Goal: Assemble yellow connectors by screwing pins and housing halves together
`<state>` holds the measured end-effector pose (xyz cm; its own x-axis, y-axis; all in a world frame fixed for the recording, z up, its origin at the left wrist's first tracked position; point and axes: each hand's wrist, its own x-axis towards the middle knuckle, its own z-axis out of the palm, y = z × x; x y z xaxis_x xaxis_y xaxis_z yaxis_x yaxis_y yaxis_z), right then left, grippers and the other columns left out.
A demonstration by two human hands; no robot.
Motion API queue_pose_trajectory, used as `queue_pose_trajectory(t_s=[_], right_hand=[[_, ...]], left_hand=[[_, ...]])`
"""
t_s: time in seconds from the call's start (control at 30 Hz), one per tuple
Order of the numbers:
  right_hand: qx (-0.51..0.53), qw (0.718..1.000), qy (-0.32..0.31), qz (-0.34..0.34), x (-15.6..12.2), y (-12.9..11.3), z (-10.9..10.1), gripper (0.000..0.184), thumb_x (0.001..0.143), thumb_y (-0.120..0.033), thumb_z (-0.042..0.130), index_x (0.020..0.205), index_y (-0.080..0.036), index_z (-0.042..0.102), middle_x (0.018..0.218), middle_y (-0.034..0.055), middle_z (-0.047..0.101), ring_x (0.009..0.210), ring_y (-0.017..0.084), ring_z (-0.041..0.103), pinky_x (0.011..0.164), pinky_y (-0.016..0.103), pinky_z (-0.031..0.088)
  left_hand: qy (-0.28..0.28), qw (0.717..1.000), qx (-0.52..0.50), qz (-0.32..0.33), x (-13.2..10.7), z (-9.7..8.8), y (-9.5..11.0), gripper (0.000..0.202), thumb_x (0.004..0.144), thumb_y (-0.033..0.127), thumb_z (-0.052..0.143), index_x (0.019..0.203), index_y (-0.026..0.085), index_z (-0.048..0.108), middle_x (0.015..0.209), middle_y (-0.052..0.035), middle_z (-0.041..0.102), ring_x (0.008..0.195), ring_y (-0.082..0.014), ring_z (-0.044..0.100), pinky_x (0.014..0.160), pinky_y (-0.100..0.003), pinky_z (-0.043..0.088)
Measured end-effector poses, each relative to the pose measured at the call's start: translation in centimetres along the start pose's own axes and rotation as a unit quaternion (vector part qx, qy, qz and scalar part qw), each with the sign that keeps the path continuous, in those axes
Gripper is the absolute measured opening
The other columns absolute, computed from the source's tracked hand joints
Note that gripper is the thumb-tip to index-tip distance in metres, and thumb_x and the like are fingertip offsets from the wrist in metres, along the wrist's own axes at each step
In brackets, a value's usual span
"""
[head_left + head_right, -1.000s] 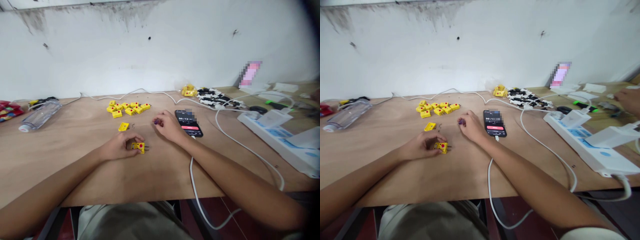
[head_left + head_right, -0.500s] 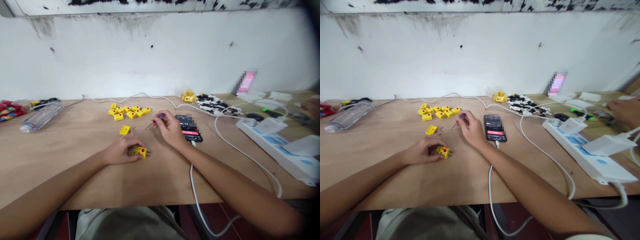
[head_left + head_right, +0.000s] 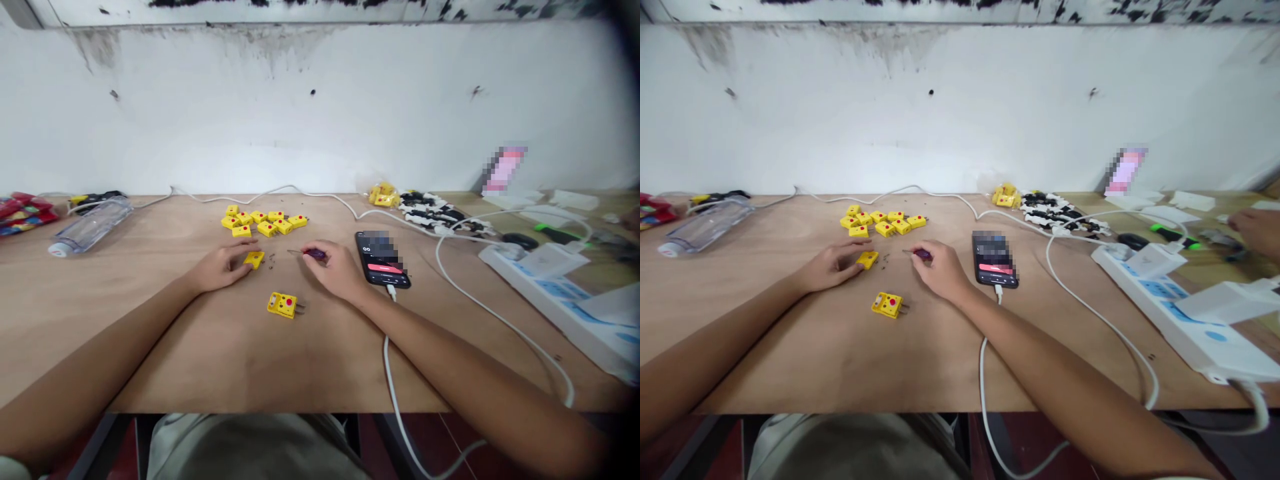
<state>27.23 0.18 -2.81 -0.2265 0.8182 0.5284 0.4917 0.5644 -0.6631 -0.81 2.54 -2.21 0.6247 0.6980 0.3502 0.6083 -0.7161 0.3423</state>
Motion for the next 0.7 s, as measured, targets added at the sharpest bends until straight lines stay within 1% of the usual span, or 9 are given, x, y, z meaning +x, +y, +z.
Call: queue_pose_trajectory(t_s=[0.07,0.13,0.23,0.33,0.4,0.47,0.57,0.63,0.7], right_hand=[[-0.011,1.000,-0.011,0.003,0.0,-0.1,0.0,0.015,0.084,-0.017,0.056,0.090,-0.018,0.070,0.093,0.0069,0.074,0.084,0.019,0.068,0.078,0.032,0.053],[-0.014,1.000,-0.012,0.001,-0.1,-0.3,0.0,0.015,0.083,-0.016,0.056,0.091,-0.018,0.068,0.094,0.0073,0.073,0.084,0.019,0.067,0.079,0.033,0.052],[-0.008,1.000,0.004,-0.017,-0.2,-0.6,-0.2,0.017,0.079,-0.011,0.054,0.090,-0.018,0.065,0.093,0.0070,0.070,0.085,0.019,0.066,0.080,0.033,0.052],[-0.006,0.999,0.027,-0.032,-0.3,-0.9,-0.3,0.018,0.076,-0.008,0.051,0.087,-0.019,0.059,0.090,0.0054,0.067,0.084,0.019,0.063,0.079,0.032,0.051],[-0.005,0.999,0.038,-0.033,-0.3,-1.0,-0.3,0.015,0.079,-0.010,0.051,0.089,-0.020,0.056,0.090,0.0055,0.065,0.084,0.019,0.062,0.078,0.032,0.051],[0.012,0.999,0.044,-0.027,-0.4,-1.0,-0.2,0.012,0.083,-0.015,0.051,0.093,-0.020,0.055,0.091,0.0063,0.064,0.084,0.019,0.063,0.078,0.033,0.051],[0.053,0.997,0.052,-0.018,-0.4,-0.9,-0.1,0.011,0.088,-0.023,0.053,0.098,-0.020,0.056,0.093,0.0065,0.066,0.083,0.018,0.065,0.076,0.032,0.053],[0.057,0.996,0.058,-0.022,-0.4,-1.1,-0.1,0.011,0.089,-0.027,0.055,0.098,-0.020,0.059,0.093,0.0062,0.067,0.082,0.018,0.066,0.074,0.031,0.054],[0.051,0.996,0.063,-0.028,-0.4,-1.3,-0.3,0.011,0.090,-0.030,0.055,0.093,-0.020,0.061,0.087,0.0053,0.068,0.078,0.017,0.066,0.071,0.030,0.053]], left_hand=[[-0.019,1.000,0.012,0.018,0.1,0.4,-0.5,0.044,0.091,0.037,0.051,0.131,0.018,0.059,0.141,-0.0118,0.055,0.131,-0.0291,0.050,0.111,-0.045,0.039],[-0.028,0.999,0.022,0.023,0.2,0.5,-0.6,0.043,0.092,0.038,0.050,0.129,0.019,0.060,0.136,-0.0109,0.059,0.127,-0.0282,0.054,0.109,-0.044,0.040],[-0.030,0.999,0.043,0.002,0.2,0.3,-0.4,0.040,0.090,0.037,0.052,0.124,0.018,0.061,0.127,-0.0101,0.065,0.118,-0.0275,0.059,0.104,-0.042,0.043],[-0.030,0.997,0.067,-0.030,0.0,-0.2,-0.2,0.042,0.086,0.035,0.054,0.124,0.017,0.061,0.123,-0.0113,0.066,0.113,-0.0292,0.060,0.099,-0.043,0.045],[-0.026,0.996,0.076,-0.044,-0.1,-0.4,0.0,0.046,0.084,0.033,0.056,0.127,0.017,0.059,0.124,-0.0120,0.064,0.112,-0.0303,0.060,0.098,-0.044,0.045],[-0.015,0.996,0.071,-0.045,-0.1,-0.5,0.4,0.049,0.083,0.033,0.056,0.129,0.018,0.057,0.128,-0.0119,0.061,0.115,-0.0302,0.059,0.102,-0.044,0.043],[0.012,0.998,0.051,-0.040,-0.1,-0.5,0.9,0.045,0.084,0.034,0.055,0.126,0.018,0.057,0.129,-0.0112,0.060,0.119,-0.0291,0.056,0.105,-0.043,0.041],[0.022,0.998,0.034,-0.050,0.0,-0.5,1.2,0.040,0.086,0.035,0.053,0.123,0.019,0.058,0.128,-0.0103,0.060,0.117,-0.0288,0.057,0.101,-0.041,0.044],[0.018,0.998,0.018,-0.061,0.0,-0.4,1.2,0.039,0.087,0.036,0.052,0.121,0.019,0.058,0.127,-0.0094,0.061,0.112,-0.0282,0.060,0.096,-0.040,0.047]])
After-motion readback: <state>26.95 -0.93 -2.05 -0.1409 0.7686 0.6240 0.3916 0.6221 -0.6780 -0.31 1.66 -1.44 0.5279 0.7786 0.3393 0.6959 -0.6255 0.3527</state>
